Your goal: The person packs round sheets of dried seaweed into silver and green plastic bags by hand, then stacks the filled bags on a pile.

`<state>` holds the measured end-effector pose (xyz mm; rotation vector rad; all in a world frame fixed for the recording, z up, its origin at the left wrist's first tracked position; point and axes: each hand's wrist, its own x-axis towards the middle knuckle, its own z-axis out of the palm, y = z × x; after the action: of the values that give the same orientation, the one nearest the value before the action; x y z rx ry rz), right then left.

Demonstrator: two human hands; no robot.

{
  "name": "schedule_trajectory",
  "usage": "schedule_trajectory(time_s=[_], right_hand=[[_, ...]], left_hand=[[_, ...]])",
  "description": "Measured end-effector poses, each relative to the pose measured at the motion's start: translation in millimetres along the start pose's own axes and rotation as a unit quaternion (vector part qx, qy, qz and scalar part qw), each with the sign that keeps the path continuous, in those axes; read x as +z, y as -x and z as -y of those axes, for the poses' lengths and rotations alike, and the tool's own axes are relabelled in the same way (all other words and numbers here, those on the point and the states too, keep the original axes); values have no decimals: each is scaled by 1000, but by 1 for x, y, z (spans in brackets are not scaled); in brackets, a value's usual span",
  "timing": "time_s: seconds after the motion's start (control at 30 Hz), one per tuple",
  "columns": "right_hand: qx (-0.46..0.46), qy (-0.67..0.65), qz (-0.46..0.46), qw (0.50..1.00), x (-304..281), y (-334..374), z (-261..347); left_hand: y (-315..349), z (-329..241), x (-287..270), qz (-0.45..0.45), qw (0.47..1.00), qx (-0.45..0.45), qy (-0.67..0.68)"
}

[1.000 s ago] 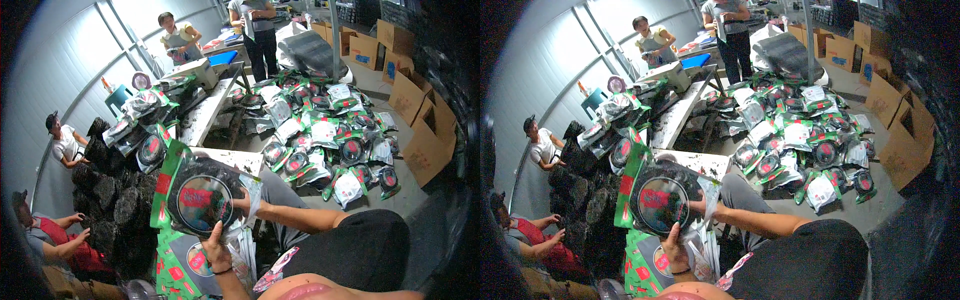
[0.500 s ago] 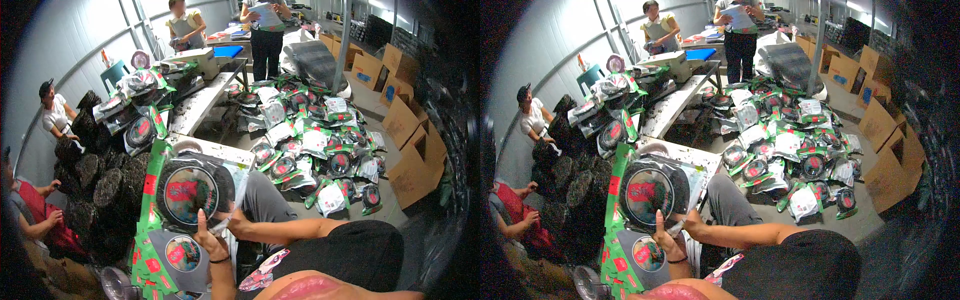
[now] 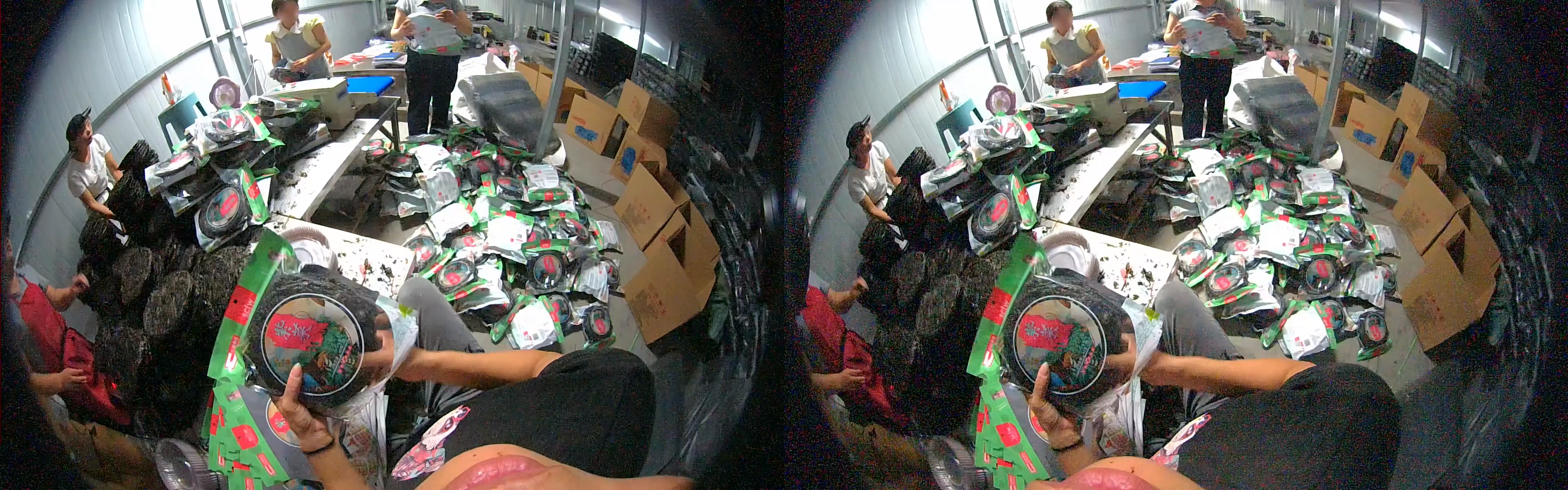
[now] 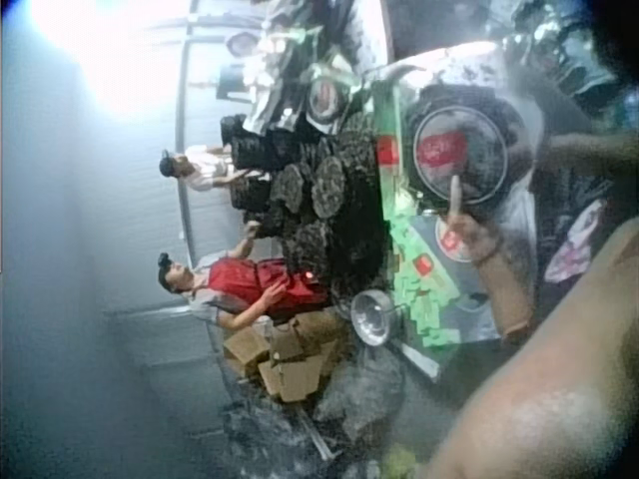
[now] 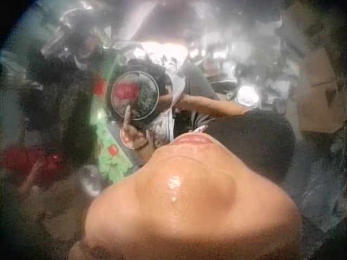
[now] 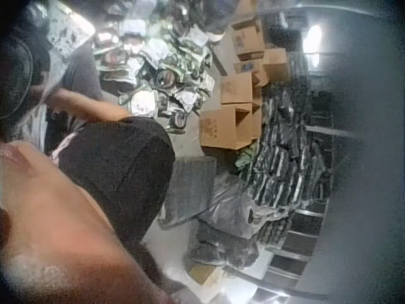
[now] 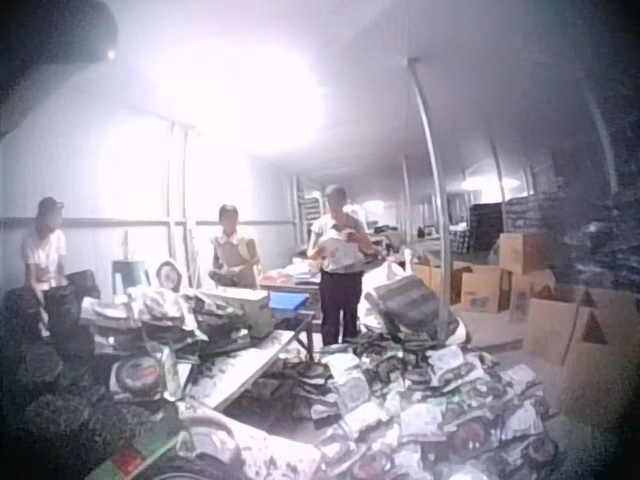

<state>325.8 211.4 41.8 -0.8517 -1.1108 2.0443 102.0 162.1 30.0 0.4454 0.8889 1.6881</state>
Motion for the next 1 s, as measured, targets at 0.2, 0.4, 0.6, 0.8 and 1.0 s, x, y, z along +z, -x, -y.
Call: schedule_trajectory(time_s=[0.2,0.4,0.6,0.8,1.0], right_hand=[[-165,-86,-162,969,-2,-41,-128],[-22,112,-64,991,-1,-34,-46],[-352,289,-374,808,-45,5,88],[77,137,37,987,-42,23,49],[108,88,-9,990,-30,46,4]], left_hand=[[26,17,68,-99,986,107,-78],[18,15,70,-263,958,37,-111],[22,-29,-2,-139,989,51,-2],[35,10,20,-54,986,46,-150],[81,30,-37,-14,995,-68,-72]])
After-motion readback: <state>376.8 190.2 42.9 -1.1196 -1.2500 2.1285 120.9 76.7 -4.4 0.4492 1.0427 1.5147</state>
